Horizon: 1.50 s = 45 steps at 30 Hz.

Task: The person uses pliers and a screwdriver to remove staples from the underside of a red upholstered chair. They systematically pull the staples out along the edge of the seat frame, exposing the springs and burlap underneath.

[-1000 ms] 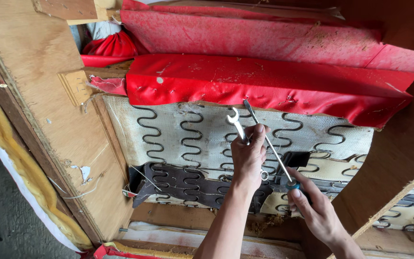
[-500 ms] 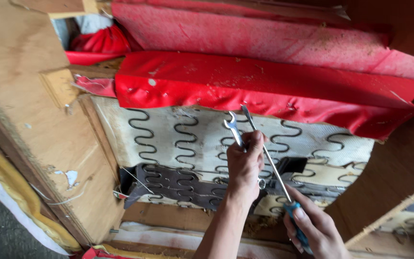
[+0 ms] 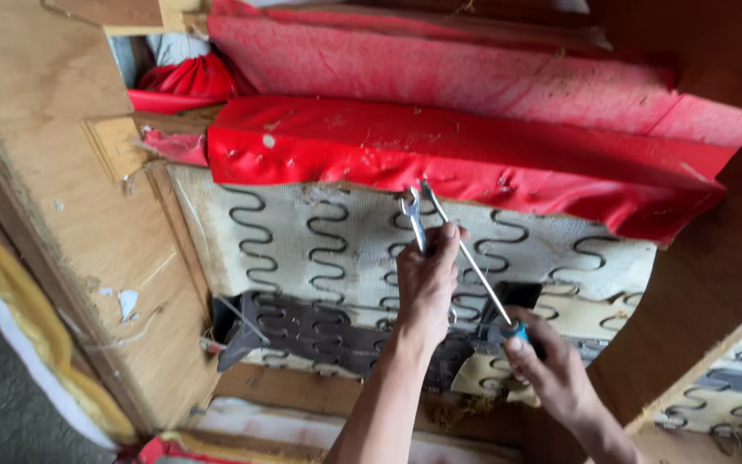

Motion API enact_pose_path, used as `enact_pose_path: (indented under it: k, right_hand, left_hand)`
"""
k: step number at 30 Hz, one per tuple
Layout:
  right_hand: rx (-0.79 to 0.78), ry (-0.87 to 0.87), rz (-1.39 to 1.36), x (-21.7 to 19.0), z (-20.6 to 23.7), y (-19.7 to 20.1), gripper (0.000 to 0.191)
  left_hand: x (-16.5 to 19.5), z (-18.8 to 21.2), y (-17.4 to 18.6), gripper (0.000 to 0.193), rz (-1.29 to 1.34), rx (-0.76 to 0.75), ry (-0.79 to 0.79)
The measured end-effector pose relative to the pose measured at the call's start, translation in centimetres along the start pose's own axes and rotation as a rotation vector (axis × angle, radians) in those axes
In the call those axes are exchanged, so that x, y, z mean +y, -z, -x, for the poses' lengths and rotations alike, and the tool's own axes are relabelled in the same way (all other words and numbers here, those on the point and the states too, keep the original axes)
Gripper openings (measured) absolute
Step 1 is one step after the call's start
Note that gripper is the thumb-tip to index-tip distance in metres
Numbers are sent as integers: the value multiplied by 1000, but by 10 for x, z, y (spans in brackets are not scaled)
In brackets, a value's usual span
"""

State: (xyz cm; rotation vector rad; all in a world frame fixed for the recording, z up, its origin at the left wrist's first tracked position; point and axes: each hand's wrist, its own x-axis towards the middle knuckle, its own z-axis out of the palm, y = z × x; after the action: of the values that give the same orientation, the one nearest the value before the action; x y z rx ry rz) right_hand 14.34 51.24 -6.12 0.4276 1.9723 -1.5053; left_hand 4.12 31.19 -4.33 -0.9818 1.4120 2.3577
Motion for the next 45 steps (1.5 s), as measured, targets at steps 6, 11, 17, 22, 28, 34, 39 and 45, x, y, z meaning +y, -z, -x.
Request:
enact_pose_path:
  k: [6,11,17,22,28,34,39,45]
  right_hand:
    - [307,79,394,2,-13,-6,47]
    - [546,423,718,2,-19,-15,43]
    - [46,128,290,-3,11,-27,57]
    - [-151,90,-222,-43,44,-49,65]
    - [-171,-131,-512,-81,55,-70,62]
    - [-111,-163,-549,-92,63,-75,61]
    - [-45,-245,-436,-94,68,-65,65]
    - [-170,-129,-546,-86,63,-52,57]
  left_hand:
    - [6,0,1,46,-18,-21,1]
    - [10,3,-3,48,-46,-41,-3]
    - [14,36,8,44,-55,-45,-186]
    - [31,28,32,40,28,27,-113]
    - [41,10,38,38,58,40,-83]
    - [39,14,38,42,51,11,-70]
    - [35,13,35,43,69,-14,-59]
    - [39,15,21,39,212,-27,-45]
